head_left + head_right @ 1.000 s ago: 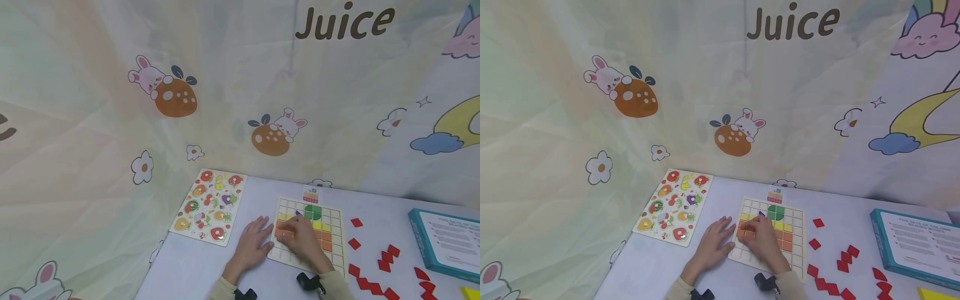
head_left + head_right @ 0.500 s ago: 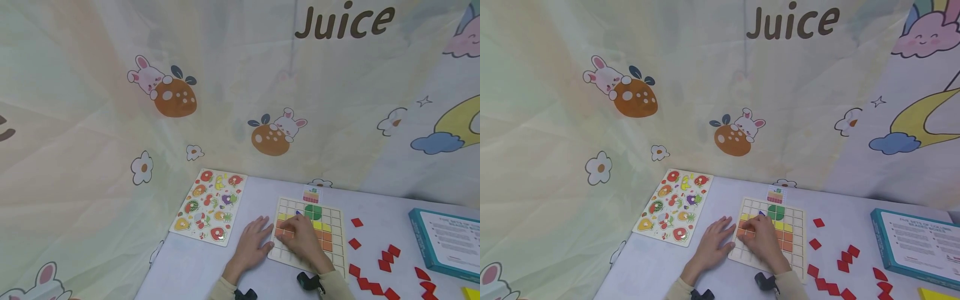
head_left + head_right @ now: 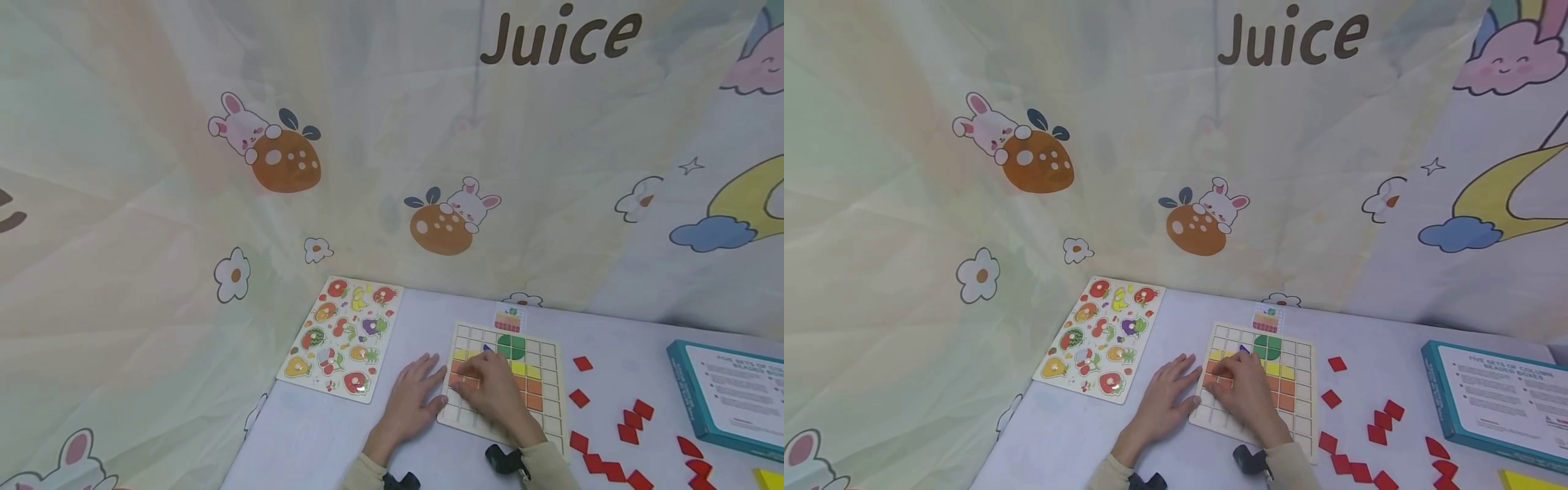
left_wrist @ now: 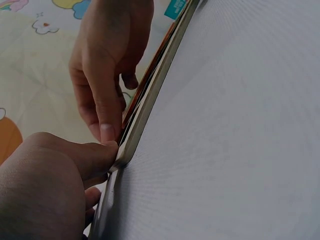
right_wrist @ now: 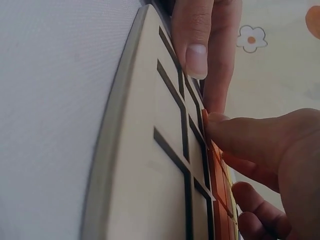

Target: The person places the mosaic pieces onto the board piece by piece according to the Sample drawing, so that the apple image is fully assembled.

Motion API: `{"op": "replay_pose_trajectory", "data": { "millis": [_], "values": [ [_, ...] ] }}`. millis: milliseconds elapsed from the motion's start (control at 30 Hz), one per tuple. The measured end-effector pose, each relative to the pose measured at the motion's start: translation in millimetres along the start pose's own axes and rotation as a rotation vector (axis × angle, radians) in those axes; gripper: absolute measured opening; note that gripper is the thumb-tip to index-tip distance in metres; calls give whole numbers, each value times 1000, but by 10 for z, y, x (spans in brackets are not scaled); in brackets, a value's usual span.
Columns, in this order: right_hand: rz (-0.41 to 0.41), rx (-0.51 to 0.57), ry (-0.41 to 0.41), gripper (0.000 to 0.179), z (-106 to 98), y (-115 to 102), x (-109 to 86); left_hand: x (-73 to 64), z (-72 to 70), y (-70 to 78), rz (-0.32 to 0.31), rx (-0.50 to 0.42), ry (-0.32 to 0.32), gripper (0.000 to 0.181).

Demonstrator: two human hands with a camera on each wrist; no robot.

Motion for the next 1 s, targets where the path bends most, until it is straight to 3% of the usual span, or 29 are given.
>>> {"op": "replay_pose_trajectory", "data": {
  "millis": [300, 467, 567, 833, 1000],
  "values": [
    [39, 34, 18, 25, -114, 81, -55, -7, 21, -9, 3, -6, 3, 55],
    [68, 24, 88, 28, -494, 250, -196, -8, 17, -4, -8, -3, -3, 54],
    [123, -16, 112, 38, -809, 435, -324, -6, 26, -5, -8, -2, -1, 54],
    [460, -140, 140, 66, -1640, 1244, -785, -9, 23, 0, 2, 16, 2, 55],
    [654, -196, 102, 76, -1946, 1627, -1120, -21, 7, 7, -6, 4, 1, 55]
  ]
}}
Point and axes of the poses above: each hand's wrist, its own x-axis towards the middle knuckle, its own z-axis out of the palm, y = z × x, the point moved 5 cm from there along x, towards the middle knuckle, and after that the axes turned 6 degrees about x, right-handed, at the moved point
